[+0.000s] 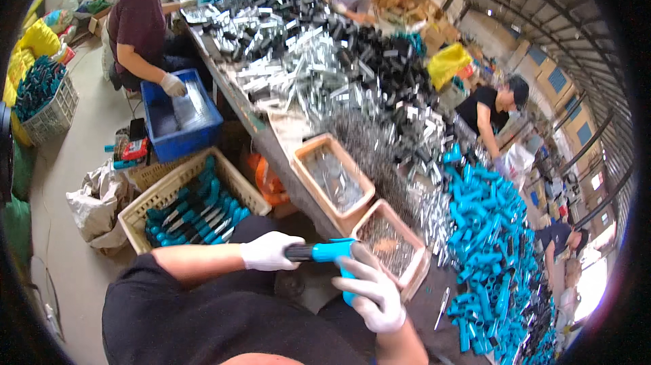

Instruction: Assembling teal plastic housings and metal components for hardware parts at a factory workstation.

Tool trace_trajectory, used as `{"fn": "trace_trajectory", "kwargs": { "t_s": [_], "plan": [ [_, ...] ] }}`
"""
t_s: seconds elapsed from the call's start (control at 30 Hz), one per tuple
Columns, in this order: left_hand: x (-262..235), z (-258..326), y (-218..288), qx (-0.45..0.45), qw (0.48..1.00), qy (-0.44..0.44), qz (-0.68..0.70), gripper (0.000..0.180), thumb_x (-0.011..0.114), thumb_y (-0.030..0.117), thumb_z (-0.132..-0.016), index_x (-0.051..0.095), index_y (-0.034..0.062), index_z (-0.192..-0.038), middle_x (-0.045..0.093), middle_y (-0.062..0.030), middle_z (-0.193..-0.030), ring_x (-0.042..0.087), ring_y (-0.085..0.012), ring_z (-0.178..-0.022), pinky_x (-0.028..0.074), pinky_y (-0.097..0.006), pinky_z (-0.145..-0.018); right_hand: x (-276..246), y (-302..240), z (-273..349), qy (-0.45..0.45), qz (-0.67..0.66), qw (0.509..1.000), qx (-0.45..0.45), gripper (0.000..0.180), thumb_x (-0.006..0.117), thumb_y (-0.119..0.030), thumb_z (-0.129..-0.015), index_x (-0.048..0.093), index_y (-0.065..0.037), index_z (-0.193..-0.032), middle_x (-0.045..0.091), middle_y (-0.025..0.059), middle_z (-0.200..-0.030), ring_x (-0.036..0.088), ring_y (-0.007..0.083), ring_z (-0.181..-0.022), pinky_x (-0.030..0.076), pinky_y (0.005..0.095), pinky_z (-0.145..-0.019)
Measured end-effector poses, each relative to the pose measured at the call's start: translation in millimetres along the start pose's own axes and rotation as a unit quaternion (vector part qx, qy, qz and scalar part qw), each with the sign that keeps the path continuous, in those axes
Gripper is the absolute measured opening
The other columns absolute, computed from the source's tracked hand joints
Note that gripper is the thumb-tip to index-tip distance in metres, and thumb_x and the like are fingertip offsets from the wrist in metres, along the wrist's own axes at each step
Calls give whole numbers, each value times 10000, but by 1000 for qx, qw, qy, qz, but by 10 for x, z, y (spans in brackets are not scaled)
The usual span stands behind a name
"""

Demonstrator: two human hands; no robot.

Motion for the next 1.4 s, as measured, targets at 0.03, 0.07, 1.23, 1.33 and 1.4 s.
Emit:
{"fn": "trace_trajectory", "kwargs": {
  "t_s": [0.03, 0.07, 1.23, 1.33, 1.4],
  "plan": [
    [242, 46, 65, 26, 999, -34, -8, 221, 681, 218, -747, 577, 84, -888, 628, -135, -775, 642, -321, -762, 501, -379, -705, -82, 60, -218, -53, -69, 996, 20, 367, 491, -256, -908, 642, 39, -1067, 566, 244, -1252, 513, 380, -1206, 329, 480, -1063],
    [451, 87, 156, 56, 996, -66, -14, 221, 682, 218, -746, 578, 82, -886, 632, -136, -783, 641, -322, -762, 499, -384, -707, -162, 148, -415, -106, -136, 984, 38, 374, 482, -252, -911, 640, 39, -1083, 575, 239, -1241, 518, 379, -1199, 338, 470, -1056],
    [482, -83, 314, -194, 941, -189, 203, 204, 686, 238, -828, 607, 64, -900, 559, -1, -650, 537, -89, -541, 424, -249, -489, 14, 97, 224, 91, 51, 994, 23, 395, 686, -167, -765, 616, -79, -1144, 623, 97, -984, 597, 287, -916, 482, 396, -821],
    [420, -13, 338, -226, 933, -213, 182, 202, 686, 193, -814, 598, 56, -935, 582, -42, -687, 566, -116, -563, 462, -274, -534, -325, 104, 325, 47, 304, 951, 42, 619, 739, -368, -710, 546, -83, -1223, 618, 87, -958, 585, 278, -847, 476, 382, -767],
    [403, 10, 397, -3, 982, -190, -17, 214, 687, 191, -802, 586, 41, -915, 584, -82, -690, 586, -175, -582, 486, -317, -583, -165, 384, 541, -79, 260, 954, 128, 592, 736, -505, -698, 565, -106, -1100, 634, 119, -920, 608, 315, -810, 478, 404, -739]
  ]
}}
Point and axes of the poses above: each hand's wrist, its own z-axis away from the middle knuckle, its own x-axis out of the palm, y = z × x, the point moved 2 cm from there along -z, towards the middle knuckle
